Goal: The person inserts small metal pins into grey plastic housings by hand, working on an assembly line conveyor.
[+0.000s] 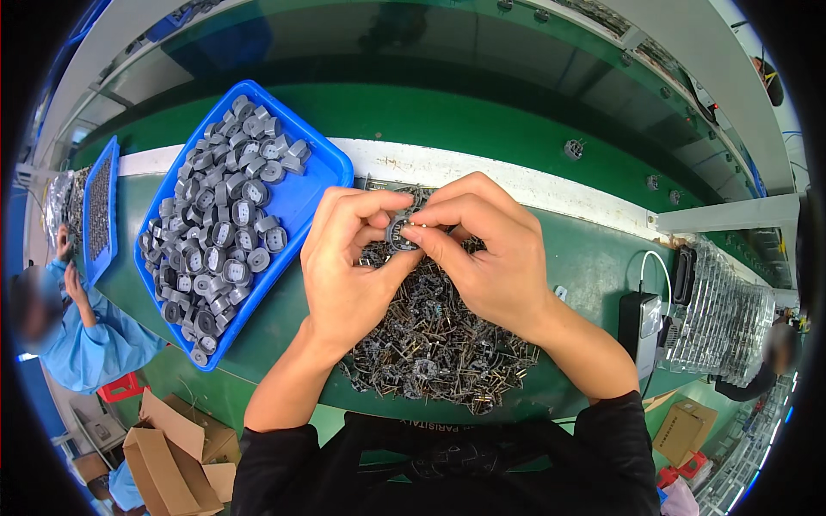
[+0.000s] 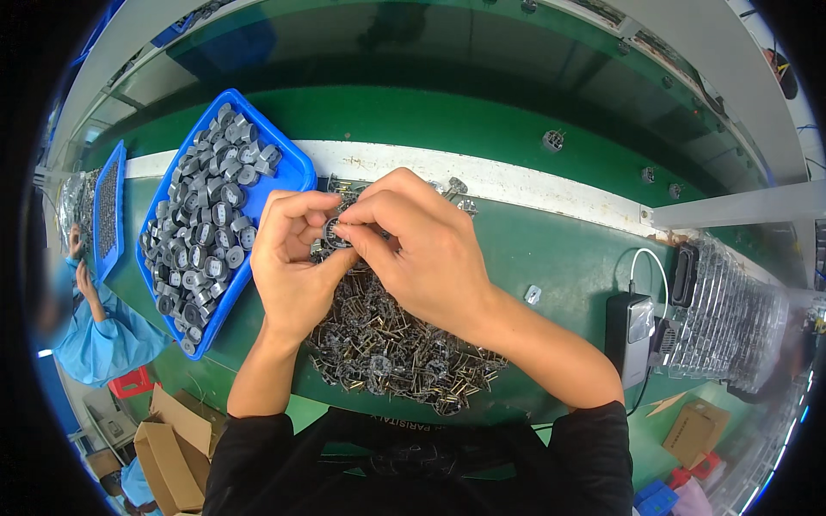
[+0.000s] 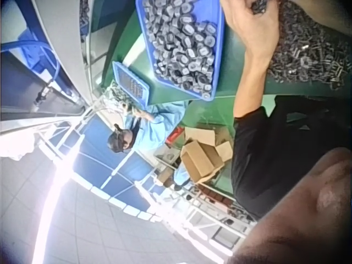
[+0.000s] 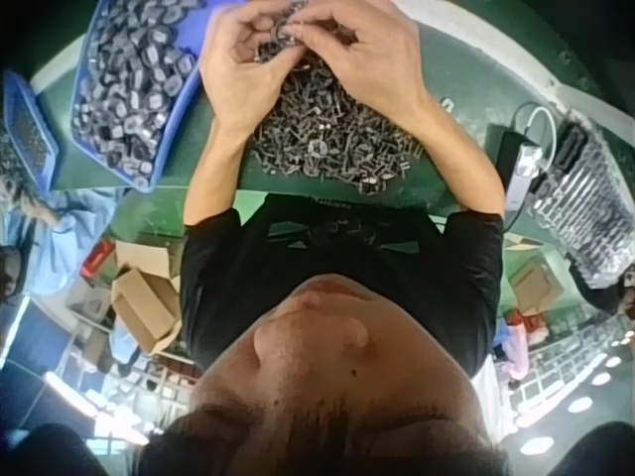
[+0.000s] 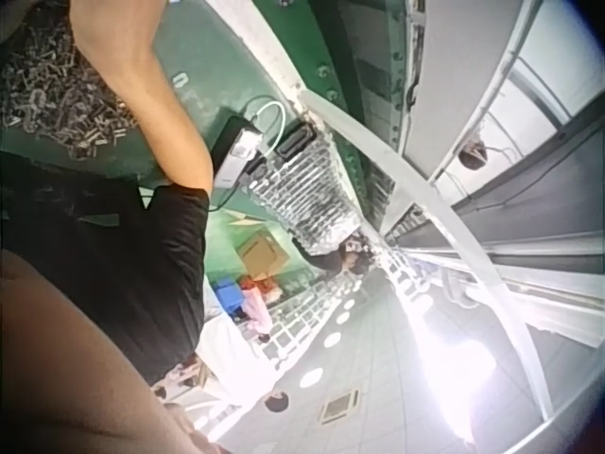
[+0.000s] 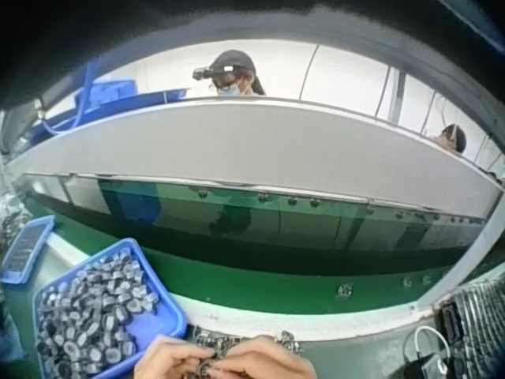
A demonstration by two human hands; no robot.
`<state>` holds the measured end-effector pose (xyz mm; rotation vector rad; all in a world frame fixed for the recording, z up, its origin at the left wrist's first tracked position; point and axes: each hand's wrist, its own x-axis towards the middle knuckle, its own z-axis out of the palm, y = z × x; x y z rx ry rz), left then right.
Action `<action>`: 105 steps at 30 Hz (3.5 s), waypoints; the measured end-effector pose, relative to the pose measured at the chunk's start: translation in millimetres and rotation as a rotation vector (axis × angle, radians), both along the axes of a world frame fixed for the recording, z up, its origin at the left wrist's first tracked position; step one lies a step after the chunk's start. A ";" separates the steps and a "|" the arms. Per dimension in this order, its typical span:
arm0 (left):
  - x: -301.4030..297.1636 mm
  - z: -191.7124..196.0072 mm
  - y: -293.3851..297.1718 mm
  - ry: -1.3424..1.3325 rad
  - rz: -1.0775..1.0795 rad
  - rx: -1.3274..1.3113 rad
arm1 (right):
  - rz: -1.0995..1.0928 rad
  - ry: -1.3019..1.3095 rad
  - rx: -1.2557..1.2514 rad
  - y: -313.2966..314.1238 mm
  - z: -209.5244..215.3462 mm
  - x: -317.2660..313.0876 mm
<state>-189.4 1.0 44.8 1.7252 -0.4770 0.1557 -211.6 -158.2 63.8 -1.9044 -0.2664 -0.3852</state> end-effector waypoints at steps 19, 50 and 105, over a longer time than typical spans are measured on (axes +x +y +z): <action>6.0 27.8 11.6 -0.059 -0.060 0.249 | 0.118 0.494 0.344 -21.2 1.6 14.6; 11.3 23.3 29.9 0.190 -0.025 -0.103 | 0.254 0.176 -0.615 -95.7 5.8 37.5; 8.4 21.1 21.0 0.417 -0.214 -0.098 | -0.499 -0.057 -0.760 -140.2 -67.7 78.4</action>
